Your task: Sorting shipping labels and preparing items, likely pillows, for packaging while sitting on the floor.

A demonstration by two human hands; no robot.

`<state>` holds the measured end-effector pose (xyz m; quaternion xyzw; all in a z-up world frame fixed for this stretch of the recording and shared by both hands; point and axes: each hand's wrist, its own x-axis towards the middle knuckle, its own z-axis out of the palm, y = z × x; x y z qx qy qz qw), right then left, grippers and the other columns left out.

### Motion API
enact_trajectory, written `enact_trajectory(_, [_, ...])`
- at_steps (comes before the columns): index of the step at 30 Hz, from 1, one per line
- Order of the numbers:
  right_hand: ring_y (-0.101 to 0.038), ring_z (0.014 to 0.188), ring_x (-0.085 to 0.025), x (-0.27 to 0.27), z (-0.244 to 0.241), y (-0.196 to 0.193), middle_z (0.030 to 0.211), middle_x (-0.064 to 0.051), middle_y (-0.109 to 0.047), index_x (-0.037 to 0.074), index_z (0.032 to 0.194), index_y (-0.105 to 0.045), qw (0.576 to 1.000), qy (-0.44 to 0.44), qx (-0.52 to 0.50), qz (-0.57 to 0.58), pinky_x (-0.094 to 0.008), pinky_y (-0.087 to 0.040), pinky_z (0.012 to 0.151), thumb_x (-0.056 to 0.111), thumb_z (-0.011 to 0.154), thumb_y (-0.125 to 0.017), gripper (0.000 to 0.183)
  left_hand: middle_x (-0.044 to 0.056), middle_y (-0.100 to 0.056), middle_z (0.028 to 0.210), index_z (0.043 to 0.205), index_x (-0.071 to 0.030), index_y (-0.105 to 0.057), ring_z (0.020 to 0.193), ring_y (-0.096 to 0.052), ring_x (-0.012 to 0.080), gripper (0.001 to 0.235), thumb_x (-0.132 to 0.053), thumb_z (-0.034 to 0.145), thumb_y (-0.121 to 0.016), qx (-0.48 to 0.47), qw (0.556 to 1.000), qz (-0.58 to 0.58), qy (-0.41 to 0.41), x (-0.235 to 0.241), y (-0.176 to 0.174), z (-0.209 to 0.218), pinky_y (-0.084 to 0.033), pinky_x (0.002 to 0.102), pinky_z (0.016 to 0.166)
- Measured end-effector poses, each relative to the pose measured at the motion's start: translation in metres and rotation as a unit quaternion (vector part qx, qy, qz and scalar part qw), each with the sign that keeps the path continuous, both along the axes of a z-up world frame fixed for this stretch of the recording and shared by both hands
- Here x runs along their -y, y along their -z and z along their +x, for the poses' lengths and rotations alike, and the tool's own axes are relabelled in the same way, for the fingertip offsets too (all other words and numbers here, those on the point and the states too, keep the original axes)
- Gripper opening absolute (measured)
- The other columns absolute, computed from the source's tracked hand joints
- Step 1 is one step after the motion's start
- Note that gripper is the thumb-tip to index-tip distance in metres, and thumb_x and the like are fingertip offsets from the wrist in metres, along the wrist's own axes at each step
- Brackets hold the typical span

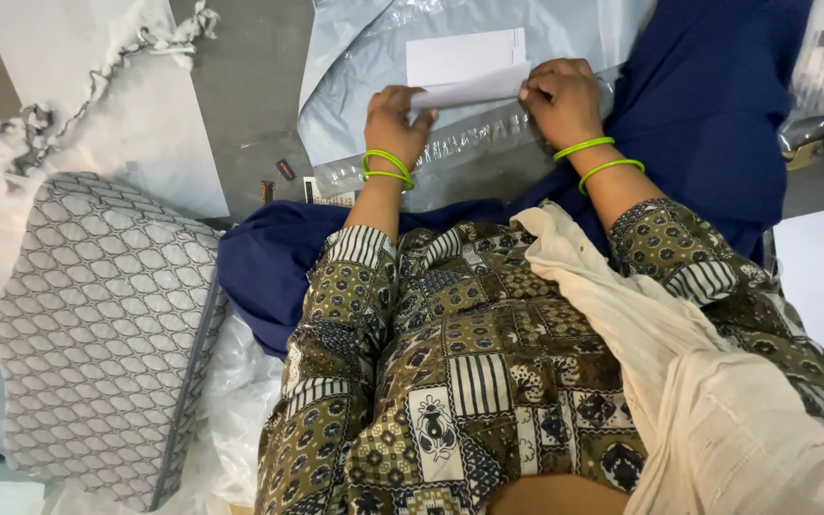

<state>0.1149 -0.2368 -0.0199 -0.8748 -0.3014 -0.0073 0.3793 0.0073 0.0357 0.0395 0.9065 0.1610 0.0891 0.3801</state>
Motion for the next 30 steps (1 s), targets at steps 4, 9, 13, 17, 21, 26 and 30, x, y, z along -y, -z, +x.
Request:
enact_trajectory(4, [-0.059, 0.108, -0.033, -0.002, 0.001, 0.001, 0.110, -0.005, -0.074, 0.009, 0.095, -0.078, 0.999, 0.019, -0.015, -0.021, -0.043, -0.047, 0.095, 0.020, 0.094, -0.079, 0.011, 0.010, -0.067, 0.100, 0.092, -0.007, -0.072, 0.096, -0.062, 0.0298, 0.024, -0.013, 0.074, -0.087, 0.052, 0.998, 0.013, -0.032, 0.004, -0.029, 0.002, -0.052, 0.038, 0.084])
enact_trajectory(9, [-0.065, 0.107, -0.030, -0.008, -0.007, -0.023, 0.115, -0.007, -0.067, 0.010, 0.098, -0.078, 0.996, 0.032, -0.070, 0.032, -0.039, -0.052, 0.092, 0.003, 0.077, -0.075, 0.023, 0.009, -0.070, 0.122, 0.081, -0.011, -0.070, 0.101, -0.060, 0.0293, 0.027, 0.007, 0.061, -0.071, 0.109, 0.982, 0.074, 0.137, -0.006, -0.021, 0.002, -0.053, 0.035, 0.090])
enact_trajectory(13, [-0.063, 0.106, -0.031, -0.013, -0.013, -0.040, 0.139, -0.014, -0.062, 0.007, 0.102, -0.073, 0.996, -0.023, 0.030, 0.081, -0.041, -0.052, 0.095, -0.002, 0.081, -0.078, 0.024, 0.001, -0.075, 0.110, 0.082, -0.013, -0.071, 0.103, -0.060, 0.0297, 0.032, 0.010, 0.059, -0.068, 0.050, 0.982, 0.070, 0.171, -0.009, 0.005, 0.001, -0.053, 0.035, 0.091])
enact_trajectory(17, [-0.067, 0.113, -0.029, -0.009, -0.009, -0.033, 0.129, -0.003, -0.074, 0.012, 0.098, -0.073, 0.993, -0.077, 0.094, 0.005, -0.041, -0.053, 0.098, -0.004, 0.078, -0.077, 0.025, 0.000, -0.076, 0.107, 0.083, -0.013, -0.071, 0.102, -0.061, 0.0293, 0.031, 0.009, 0.060, -0.070, 0.025, 0.986, 0.040, 0.160, -0.010, 0.009, 0.003, -0.054, 0.036, 0.089])
enact_trajectory(21, [-0.065, 0.107, -0.031, -0.007, -0.003, -0.023, 0.112, -0.007, -0.077, 0.010, 0.111, -0.077, 0.997, -0.053, 0.047, 0.034, -0.042, -0.053, 0.095, 0.000, 0.077, -0.078, 0.036, 0.004, -0.075, 0.095, 0.083, -0.012, -0.072, 0.093, -0.064, 0.0297, 0.018, -0.005, 0.068, -0.076, -0.013, 0.995, -0.013, 0.098, -0.008, -0.005, 0.005, -0.056, 0.038, 0.081])
enact_trajectory(26, [-0.067, 0.092, -0.030, -0.011, 0.003, -0.009, 0.096, -0.010, -0.075, 0.007, 0.115, -0.075, 0.998, 0.022, -0.044, 0.023, -0.042, -0.053, 0.083, 0.010, 0.093, -0.085, 0.024, 0.009, -0.071, 0.083, 0.099, -0.011, -0.071, 0.082, -0.066, 0.0302, 0.027, -0.025, 0.081, -0.085, -0.080, 0.997, -0.005, 0.011, -0.010, 0.021, 0.010, -0.054, 0.043, 0.075])
enact_trajectory(30, [-0.069, 0.080, -0.026, -0.018, 0.005, -0.009, 0.088, -0.010, -0.073, 0.003, 0.136, -0.064, 0.996, 0.048, -0.049, 0.053, -0.039, -0.055, 0.078, 0.009, 0.096, -0.082, 0.044, 0.005, -0.071, 0.078, 0.130, -0.015, -0.057, 0.080, -0.069, 0.0276, 0.057, -0.027, 0.081, -0.084, -0.080, 0.996, -0.027, -0.042, -0.006, 0.021, 0.014, -0.054, 0.043, 0.073])
